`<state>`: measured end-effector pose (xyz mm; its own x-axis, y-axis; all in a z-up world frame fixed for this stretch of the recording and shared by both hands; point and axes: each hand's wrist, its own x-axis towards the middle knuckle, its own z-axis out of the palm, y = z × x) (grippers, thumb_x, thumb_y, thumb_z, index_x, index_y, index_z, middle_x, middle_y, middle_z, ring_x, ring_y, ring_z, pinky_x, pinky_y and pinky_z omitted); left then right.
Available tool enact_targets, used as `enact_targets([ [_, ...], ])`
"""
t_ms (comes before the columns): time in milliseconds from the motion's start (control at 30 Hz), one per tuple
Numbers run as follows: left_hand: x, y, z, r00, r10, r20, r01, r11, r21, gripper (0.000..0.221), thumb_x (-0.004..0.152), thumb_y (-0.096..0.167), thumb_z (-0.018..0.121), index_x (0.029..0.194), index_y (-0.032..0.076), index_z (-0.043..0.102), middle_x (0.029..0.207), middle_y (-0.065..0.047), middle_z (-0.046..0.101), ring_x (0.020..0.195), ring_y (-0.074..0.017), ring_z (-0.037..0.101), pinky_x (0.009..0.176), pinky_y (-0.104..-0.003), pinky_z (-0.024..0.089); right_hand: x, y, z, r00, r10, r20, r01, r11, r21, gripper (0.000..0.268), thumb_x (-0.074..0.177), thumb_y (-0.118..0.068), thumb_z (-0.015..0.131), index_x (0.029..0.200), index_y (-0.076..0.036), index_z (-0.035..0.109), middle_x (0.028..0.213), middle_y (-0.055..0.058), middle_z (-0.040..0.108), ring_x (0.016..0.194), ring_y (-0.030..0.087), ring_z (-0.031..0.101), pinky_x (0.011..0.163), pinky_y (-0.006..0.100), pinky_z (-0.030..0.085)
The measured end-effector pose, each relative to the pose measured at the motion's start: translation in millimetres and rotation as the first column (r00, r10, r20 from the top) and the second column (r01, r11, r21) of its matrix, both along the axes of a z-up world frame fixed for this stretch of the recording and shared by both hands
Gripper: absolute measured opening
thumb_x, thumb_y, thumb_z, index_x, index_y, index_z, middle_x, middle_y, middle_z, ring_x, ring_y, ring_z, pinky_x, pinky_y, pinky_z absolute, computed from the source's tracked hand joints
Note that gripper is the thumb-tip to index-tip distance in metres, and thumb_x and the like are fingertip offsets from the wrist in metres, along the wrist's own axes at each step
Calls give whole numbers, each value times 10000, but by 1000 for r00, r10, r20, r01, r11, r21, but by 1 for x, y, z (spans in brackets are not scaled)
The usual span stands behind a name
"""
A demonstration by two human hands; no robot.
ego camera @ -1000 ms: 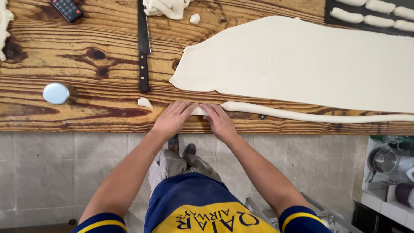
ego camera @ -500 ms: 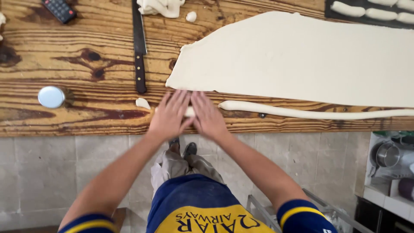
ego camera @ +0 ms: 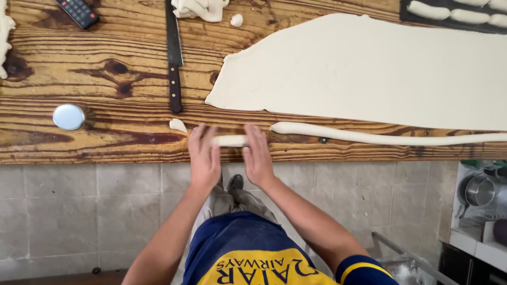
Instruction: Flattening dough using a mechanical sheeter and then cutting and rolling it on a wooden work surface
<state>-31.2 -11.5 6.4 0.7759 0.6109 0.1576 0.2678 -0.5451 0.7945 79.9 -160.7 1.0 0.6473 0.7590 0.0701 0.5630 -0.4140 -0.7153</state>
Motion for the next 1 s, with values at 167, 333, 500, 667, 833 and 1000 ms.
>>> enact_targets([
  [167, 1, -19, 10, 991, 35, -131, -60, 980, -192, 630, 1096, 466, 205, 1620, 126, 289, 1678, -171, 219, 1568, -381, 135, 1267, -546, 48, -26, 8, 12, 983, -156, 100, 163, 985, -64, 612, 1115, -307, 268, 1637, 4, 199, 1630, 258, 299, 1500, 458, 289, 1239, 555, 176],
  [333, 6, -3, -11, 948, -146, -285, 261, 868, 423, 629, 1023, 448, 487, 1610, 251, 378, 1634, -141, 303, 1533, -346, 235, 1241, -609, 107, 5, 7, 10, 984, -32, 175, 51, 993, -110, 619, 1113, -365, 281, 1621, -11, 255, 1604, 234, 360, 1496, 434, 337, 1233, 539, 236],
  [500, 35, 0, 18, 974, -55, -218, 172, 809, 563, 612, 1078, 428, 447, 1576, 74, 479, 1637, -212, 387, 1528, -367, 338, 1237, -591, 102, 48, -31, 51, 962, 121, 244, -123, 992, -9, 550, 1088, -339, 438, 1558, -53, 424, 1530, 157, 500, 1445, 351, 463, 1221, 454, 360],
  [667, 89, -102, 30, 986, -166, -30, 167, 932, 321, 660, 933, 389, 694, 1479, 61, 521, 1518, -174, 461, 1449, -360, 432, 1228, -530, 276, 78, -168, 27, 969, -140, 202, 146, 989, -17, 470, 1049, -286, 492, 1458, -58, 538, 1378, 157, 609, 1343, 352, 547, 1169, 497, 374],
  [833, 157, -192, 7, 970, 242, 0, -227, 910, 347, 968, 926, 678, 613, 1566, -4, 362, 1594, -260, 263, 1522, -463, 254, 1254, -584, 168, 97, -253, 31, 902, -386, 192, 393, 920, 6, 409, 1040, -227, 505, 1436, -136, 553, 1316, 62, 577, 1265, 305, 547, 1123, 462, 392],
  [1000, 172, -228, 16, 860, 403, -314, -342, 911, 232, 1414, 772, 842, 724, 1606, -110, 92, 1639, -385, 125, 1564, -511, 26, 1216, -681, -61, 107, -294, 25, 925, -359, 128, 365, 931, -25, 419, 1004, -243, 577, 1416, -178, 536, 1216, 29, 525, 1158, 306, 528, 1037, 468, 393],
])
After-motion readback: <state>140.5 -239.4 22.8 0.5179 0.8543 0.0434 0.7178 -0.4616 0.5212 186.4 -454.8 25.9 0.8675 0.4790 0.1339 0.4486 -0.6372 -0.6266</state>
